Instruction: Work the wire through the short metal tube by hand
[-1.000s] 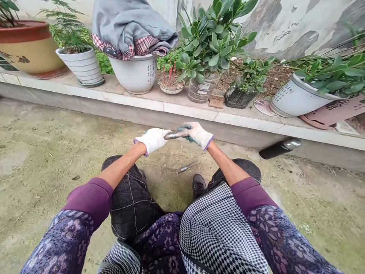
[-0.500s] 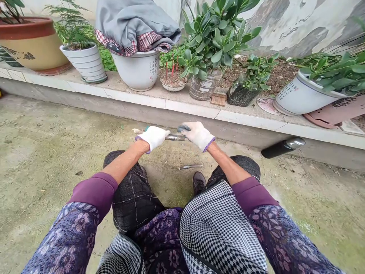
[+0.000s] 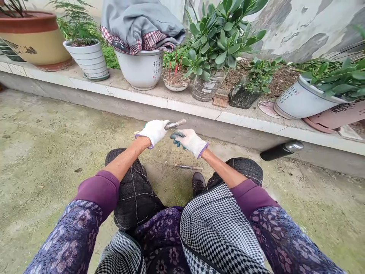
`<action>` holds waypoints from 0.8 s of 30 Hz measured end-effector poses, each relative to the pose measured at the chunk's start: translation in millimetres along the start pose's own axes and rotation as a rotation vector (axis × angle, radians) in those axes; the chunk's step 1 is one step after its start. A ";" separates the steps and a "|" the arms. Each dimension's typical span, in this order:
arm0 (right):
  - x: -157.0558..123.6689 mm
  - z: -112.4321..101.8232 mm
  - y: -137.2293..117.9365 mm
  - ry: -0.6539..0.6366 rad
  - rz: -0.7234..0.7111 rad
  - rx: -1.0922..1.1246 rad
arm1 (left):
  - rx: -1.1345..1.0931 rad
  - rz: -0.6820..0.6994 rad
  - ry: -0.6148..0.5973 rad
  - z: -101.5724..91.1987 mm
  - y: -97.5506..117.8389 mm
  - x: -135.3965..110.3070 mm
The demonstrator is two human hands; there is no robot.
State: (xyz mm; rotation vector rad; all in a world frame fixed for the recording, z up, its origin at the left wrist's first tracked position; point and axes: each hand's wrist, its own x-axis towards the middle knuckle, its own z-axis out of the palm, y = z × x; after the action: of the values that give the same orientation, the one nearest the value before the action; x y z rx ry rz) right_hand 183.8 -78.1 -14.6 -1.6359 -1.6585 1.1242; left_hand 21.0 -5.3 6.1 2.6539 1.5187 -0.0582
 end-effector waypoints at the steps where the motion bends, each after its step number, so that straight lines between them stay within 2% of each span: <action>1: -2.4 0.6 -2.4 -0.033 -0.024 -0.087 | 0.026 -0.002 -0.011 1.3 -0.5 0.4; 4: -1.6 -7.7 -6.8 -0.064 -0.127 -0.409 | 0.127 0.056 -0.053 6.0 -0.9 -0.5; 6: 5.2 -19.5 -5.8 0.003 -0.173 -0.593 | 0.180 0.122 -0.090 8.6 0.3 -2.4; 8: 14.4 -32.2 -1.0 0.072 -0.189 -0.635 | 0.200 0.182 -0.128 9.9 2.7 -4.6; 10: 23.1 -42.0 6.6 0.084 -0.190 -0.535 | 0.185 0.220 -0.152 9.6 5.3 -6.5; 13: 31.2 -46.7 17.3 0.065 -0.151 -0.254 | 0.124 0.223 -0.164 6.2 7.3 -8.4; 16: 32.8 -38.2 20.3 0.055 -0.046 0.042 | 0.022 0.182 -0.109 1.9 5.5 -8.5; 18: 30.4 -26.7 17.7 0.061 0.041 0.154 | -0.046 0.135 -0.040 0.2 2.8 -7.2; 21: 21.3 -7.3 9.1 0.080 0.049 0.099 | -0.070 0.059 0.024 0.1 -2.4 -2.7; 24: 10.5 1.8 -3.6 0.040 -0.048 -0.051 | 0.017 0.003 -0.019 -0.7 -9.6 2.5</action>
State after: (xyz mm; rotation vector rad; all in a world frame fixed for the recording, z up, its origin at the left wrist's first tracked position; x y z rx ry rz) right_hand 179.3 -67.8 -14.2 -1.6305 -1.7049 1.0262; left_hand 14.1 1.7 6.1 2.6603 1.5154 -0.0962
